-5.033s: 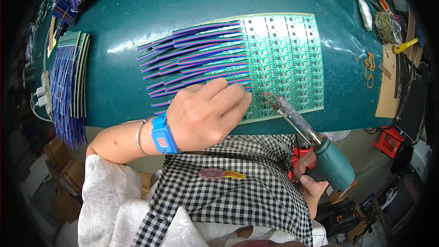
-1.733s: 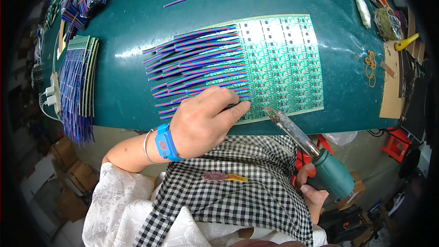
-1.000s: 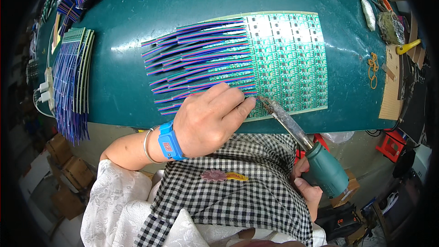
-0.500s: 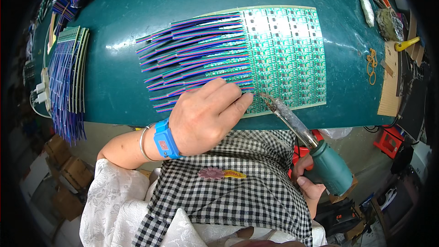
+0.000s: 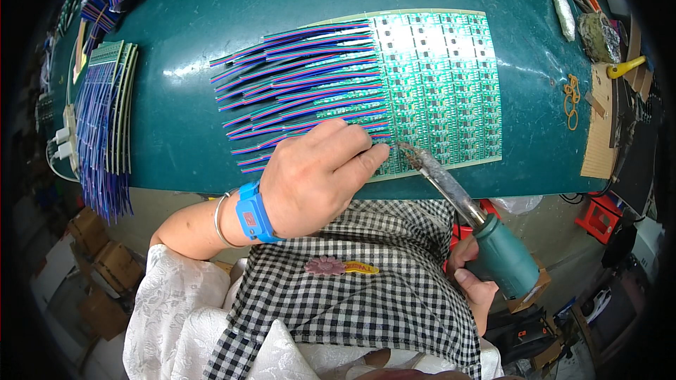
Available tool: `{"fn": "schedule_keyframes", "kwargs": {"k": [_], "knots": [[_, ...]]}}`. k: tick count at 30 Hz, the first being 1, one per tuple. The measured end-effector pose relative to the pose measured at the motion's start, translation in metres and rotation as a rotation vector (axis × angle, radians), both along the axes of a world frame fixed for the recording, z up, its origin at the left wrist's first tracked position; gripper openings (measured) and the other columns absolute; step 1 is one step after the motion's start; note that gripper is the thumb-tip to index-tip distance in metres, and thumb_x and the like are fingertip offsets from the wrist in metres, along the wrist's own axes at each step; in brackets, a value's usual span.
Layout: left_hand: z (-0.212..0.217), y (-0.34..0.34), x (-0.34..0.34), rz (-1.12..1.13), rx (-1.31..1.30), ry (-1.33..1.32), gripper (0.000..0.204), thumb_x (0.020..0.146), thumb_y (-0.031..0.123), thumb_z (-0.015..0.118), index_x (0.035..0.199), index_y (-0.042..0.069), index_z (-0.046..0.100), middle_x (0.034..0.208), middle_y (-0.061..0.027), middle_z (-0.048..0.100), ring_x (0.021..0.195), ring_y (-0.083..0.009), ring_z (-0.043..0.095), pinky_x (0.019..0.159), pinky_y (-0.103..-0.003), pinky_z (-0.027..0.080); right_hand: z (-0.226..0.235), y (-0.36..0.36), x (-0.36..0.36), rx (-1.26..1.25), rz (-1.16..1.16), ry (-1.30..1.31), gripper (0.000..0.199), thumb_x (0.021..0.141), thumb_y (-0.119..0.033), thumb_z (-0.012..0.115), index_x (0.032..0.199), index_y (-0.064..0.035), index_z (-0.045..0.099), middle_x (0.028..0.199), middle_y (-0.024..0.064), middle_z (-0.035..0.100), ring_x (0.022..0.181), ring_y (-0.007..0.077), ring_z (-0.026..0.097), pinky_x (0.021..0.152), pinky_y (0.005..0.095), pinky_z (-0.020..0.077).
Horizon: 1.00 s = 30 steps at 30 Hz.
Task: Insert and solder wires onto printed circuit boards (PCBs).
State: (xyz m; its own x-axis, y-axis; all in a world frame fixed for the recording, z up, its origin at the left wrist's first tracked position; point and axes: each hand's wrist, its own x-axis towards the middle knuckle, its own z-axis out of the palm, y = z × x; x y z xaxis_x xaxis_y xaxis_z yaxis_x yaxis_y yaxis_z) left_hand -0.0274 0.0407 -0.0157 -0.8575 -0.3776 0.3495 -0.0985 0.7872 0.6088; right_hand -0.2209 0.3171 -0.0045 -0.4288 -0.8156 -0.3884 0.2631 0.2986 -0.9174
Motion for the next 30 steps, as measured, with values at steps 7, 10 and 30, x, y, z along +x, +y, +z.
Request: {"fn": "schedule_keyframes", "kwargs": {"k": [7, 10, 30], "knots": [[0.000, 0.002, 0.000, 0.011, -0.015, -0.012, 0.041, 0.062, -0.008, 0.072, 0.103, -0.004, 0.074, 0.089, -0.0107, 0.065, 0.069, -0.0249, 0.062, 0.056, -0.036, 0.051, 0.003, -0.002, 0.003, -0.009, -0.050, -0.033, 0.037, 0.066, -0.003, 0.076, 0.094, -0.0024, 0.051, 0.073, 0.0081, 0.052, 0.056, 0.0167, 0.049, 0.052, 0.0287, 0.0401], [0.002, 0.002, 0.001, 0.008, -0.029, -0.035, 0.041, 0.062, -0.007, 0.072, 0.103, -0.004, 0.074, 0.089, -0.0106, 0.065, 0.069, -0.0246, 0.061, 0.056, -0.036, 0.051, 0.006, -0.007, 0.005, -0.018, -0.073, -0.049, 0.037, 0.065, -0.003, 0.074, 0.094, -0.0023, 0.051, 0.072, 0.0082, 0.052, 0.055, 0.0163, 0.048, 0.051, 0.0283, 0.0394], [0.000, 0.005, 0.000, 0.014, -0.117, -0.017, 0.041, 0.063, -0.003, 0.074, 0.104, -0.001, 0.074, 0.088, -0.0091, 0.064, 0.067, -0.0228, 0.061, 0.052, -0.035, 0.049, 0.014, -0.006, 0.007, 0.097, -0.085, -0.039, 0.039, 0.067, -0.011, 0.078, 0.098, 0.0003, 0.056, 0.070, 0.0070, 0.053, 0.057, 0.0173, 0.050, 0.054, 0.0299, 0.0403]]}}
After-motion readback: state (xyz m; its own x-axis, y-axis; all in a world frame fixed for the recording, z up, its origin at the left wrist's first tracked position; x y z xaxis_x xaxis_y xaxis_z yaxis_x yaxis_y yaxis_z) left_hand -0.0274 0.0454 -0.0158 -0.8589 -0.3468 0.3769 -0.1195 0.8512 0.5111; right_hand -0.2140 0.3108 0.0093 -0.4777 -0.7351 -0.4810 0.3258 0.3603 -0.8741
